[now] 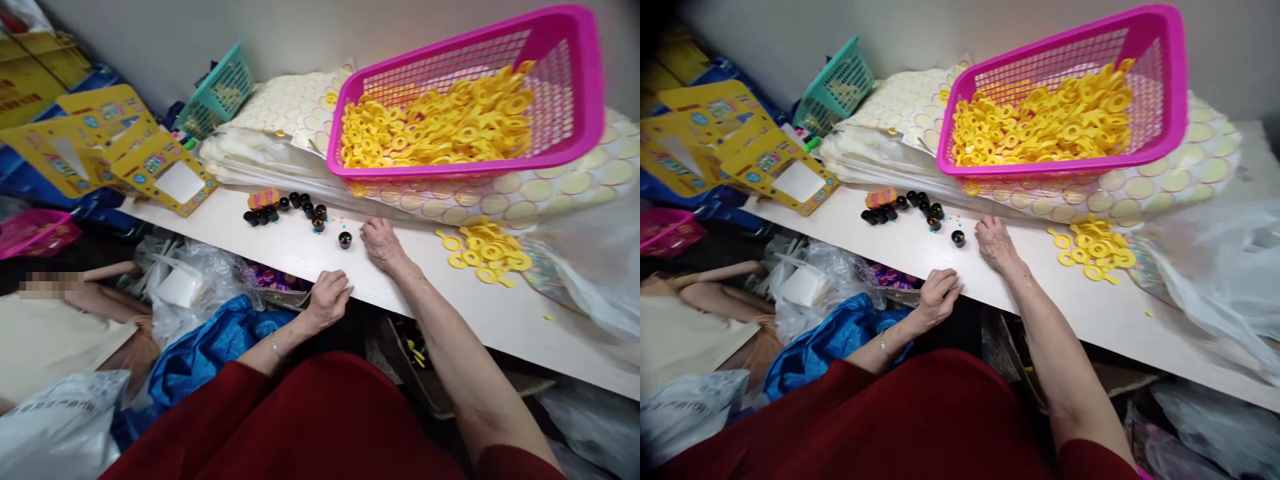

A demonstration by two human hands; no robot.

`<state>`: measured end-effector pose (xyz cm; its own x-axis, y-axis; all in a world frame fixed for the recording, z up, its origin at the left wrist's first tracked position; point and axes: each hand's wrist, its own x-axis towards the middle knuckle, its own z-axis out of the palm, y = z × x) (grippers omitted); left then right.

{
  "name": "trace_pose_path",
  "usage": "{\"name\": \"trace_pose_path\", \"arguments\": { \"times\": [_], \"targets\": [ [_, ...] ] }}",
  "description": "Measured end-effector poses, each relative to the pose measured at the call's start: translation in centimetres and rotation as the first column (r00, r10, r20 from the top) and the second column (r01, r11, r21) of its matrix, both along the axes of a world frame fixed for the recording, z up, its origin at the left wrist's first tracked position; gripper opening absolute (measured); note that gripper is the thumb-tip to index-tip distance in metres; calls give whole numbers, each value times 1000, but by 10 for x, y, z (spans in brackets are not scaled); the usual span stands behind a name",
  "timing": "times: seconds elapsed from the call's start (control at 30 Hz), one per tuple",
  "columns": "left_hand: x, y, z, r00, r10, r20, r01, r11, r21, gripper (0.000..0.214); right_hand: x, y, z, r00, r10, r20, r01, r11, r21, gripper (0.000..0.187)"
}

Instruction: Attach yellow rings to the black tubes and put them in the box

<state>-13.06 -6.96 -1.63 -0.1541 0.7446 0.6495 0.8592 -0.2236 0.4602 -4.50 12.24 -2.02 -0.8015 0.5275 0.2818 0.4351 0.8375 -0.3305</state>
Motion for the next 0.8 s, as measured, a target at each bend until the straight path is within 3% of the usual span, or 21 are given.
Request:
{"name": "trace_pose_path", "arguments": {
  "times": [0.1, 0.2, 0.27, 0.37, 0.43, 0.57, 0.7, 0.8],
  "targets": [
    [-12, 15, -10, 987, 142, -73, -145, 988, -47, 16, 2, 0, -3, 999, 33, -17, -32, 999, 43, 25],
    [-34, 26, -16, 952, 304, -28, -304, 939, -161, 44, -2, 7, -11, 999, 20, -25, -18, 997, 80, 33],
    [-47, 33, -15, 945, 328, 13, -311, 906, -289, 66, -1, 8, -15, 994, -58, -92, 65, 995, 72, 38],
    [-60, 42, -8, 961, 270, 60, -216, 868, -448, 82, 18, -4, -15, 953, -276, -124, 286, 956, 72, 46],
    [-64, 48, -3, 971, 228, 74, -160, 848, -505, 82, 36, -19, -12, 914, -396, -91, 401, 914, 57, 50],
    [-66, 62, -1, 986, 149, 75, -91, 857, -508, 66, 55, -37, -5, 916, -399, -43, 395, 916, -72, 35],
    [-64, 69, -5, 999, 38, 20, -24, 892, -451, 38, 39, -25, 1, 932, -361, -28, 353, 922, -159, 13],
    [-65, 67, -9, 1000, -23, -8, 19, 934, -357, 31, 17, -9, 3, 952, -304, -44, 291, 938, -189, 10]
  ]
}}
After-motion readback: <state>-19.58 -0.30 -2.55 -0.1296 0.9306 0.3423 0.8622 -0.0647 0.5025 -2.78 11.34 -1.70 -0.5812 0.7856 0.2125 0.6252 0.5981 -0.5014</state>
